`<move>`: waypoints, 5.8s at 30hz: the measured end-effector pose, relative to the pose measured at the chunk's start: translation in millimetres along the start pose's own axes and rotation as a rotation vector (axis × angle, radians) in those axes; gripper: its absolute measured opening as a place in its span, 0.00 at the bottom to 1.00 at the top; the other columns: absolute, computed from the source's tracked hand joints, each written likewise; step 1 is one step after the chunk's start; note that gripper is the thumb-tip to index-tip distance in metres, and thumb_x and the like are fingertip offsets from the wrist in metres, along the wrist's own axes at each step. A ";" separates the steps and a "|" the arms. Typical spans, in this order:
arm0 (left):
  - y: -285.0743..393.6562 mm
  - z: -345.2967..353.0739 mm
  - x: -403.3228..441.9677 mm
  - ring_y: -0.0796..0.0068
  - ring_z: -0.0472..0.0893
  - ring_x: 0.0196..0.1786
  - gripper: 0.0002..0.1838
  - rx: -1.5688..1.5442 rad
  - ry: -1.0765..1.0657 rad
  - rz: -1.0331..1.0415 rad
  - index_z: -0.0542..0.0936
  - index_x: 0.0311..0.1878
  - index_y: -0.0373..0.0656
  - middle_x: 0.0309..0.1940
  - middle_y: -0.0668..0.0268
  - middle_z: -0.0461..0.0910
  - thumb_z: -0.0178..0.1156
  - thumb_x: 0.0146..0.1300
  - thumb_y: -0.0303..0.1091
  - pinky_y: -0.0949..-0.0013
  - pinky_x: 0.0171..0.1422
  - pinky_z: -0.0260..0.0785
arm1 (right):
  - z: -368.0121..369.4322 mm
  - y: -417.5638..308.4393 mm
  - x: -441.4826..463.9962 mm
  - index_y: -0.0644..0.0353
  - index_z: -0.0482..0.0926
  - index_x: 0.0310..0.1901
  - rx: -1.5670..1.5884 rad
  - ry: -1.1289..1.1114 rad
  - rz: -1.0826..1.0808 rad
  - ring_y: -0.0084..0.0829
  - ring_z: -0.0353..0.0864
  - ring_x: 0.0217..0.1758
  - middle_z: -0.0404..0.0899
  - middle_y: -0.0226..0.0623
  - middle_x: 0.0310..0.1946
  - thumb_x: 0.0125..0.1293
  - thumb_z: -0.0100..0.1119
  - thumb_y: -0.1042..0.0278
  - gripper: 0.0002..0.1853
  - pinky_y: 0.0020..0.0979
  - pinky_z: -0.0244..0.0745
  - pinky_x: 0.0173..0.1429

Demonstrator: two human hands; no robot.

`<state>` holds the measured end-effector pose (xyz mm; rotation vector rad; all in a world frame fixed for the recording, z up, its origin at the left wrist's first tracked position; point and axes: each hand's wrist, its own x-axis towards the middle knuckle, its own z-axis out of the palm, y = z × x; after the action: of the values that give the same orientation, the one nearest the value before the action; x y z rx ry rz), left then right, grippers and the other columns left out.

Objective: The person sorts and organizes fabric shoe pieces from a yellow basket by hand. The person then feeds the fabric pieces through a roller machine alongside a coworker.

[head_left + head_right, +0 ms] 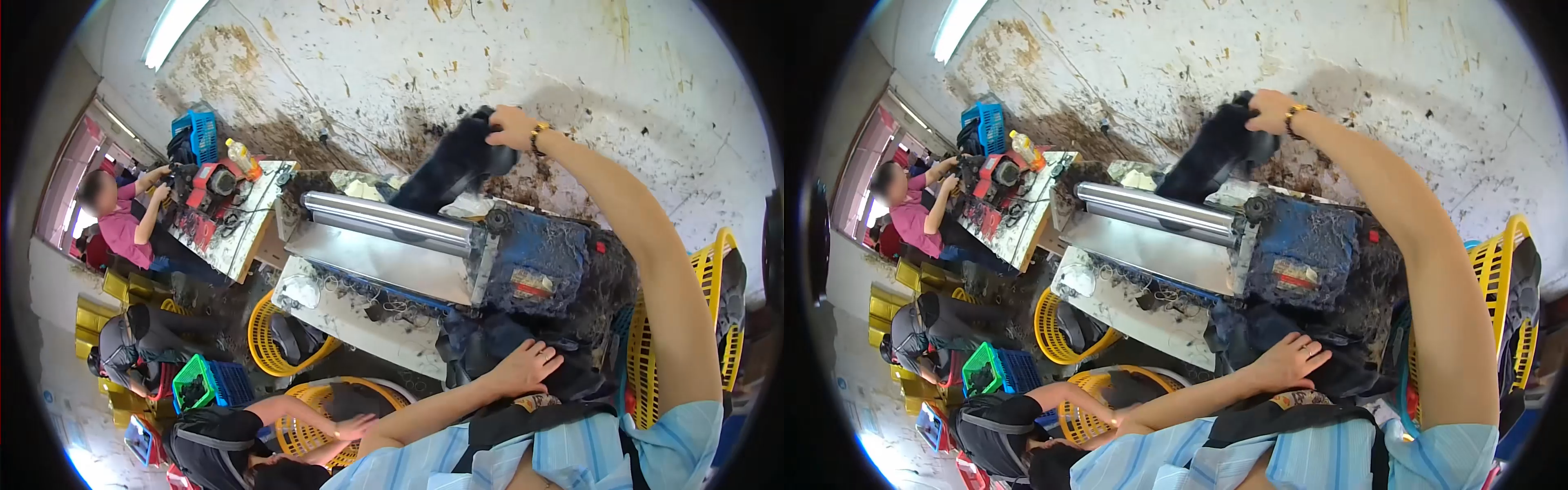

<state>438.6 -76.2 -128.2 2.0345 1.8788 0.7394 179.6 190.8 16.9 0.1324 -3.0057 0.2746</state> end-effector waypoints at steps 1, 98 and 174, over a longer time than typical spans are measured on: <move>1.8 -0.9 -0.3 0.59 0.66 0.56 0.40 -0.020 -0.017 0.031 0.68 0.60 0.39 0.53 0.57 0.69 0.68 0.44 0.48 0.58 0.62 0.55 | -5.5 5.4 -8.3 0.64 0.77 0.36 -0.002 0.015 0.018 0.46 0.72 0.45 0.72 0.50 0.35 0.51 0.59 0.50 0.21 0.40 0.68 0.50; -106.0 -109.0 -229.7 0.70 0.79 0.48 0.17 -1.345 1.721 -0.845 0.71 0.58 0.43 0.47 0.61 0.78 0.49 0.68 0.36 0.69 0.45 0.77 | 103.9 -64.4 57.4 0.65 0.80 0.35 -0.168 -0.216 -0.072 0.42 0.77 0.42 0.70 0.44 0.46 0.52 0.56 0.71 0.10 0.40 0.75 0.43; -76.1 -15.1 -56.3 0.79 0.79 0.30 0.14 -0.772 0.806 -1.078 0.76 0.37 0.31 0.29 0.62 0.81 0.66 0.57 0.33 0.75 0.37 0.72 | 31.1 -76.5 53.0 0.66 0.71 0.15 -0.089 -0.154 -0.078 0.42 0.75 0.22 0.71 0.43 0.14 0.45 0.70 0.61 0.19 0.41 0.68 0.29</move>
<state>364.9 -124.5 -165.8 0.1243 2.1074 1.6431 131.2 106.1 6.7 0.2734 -3.1491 0.1282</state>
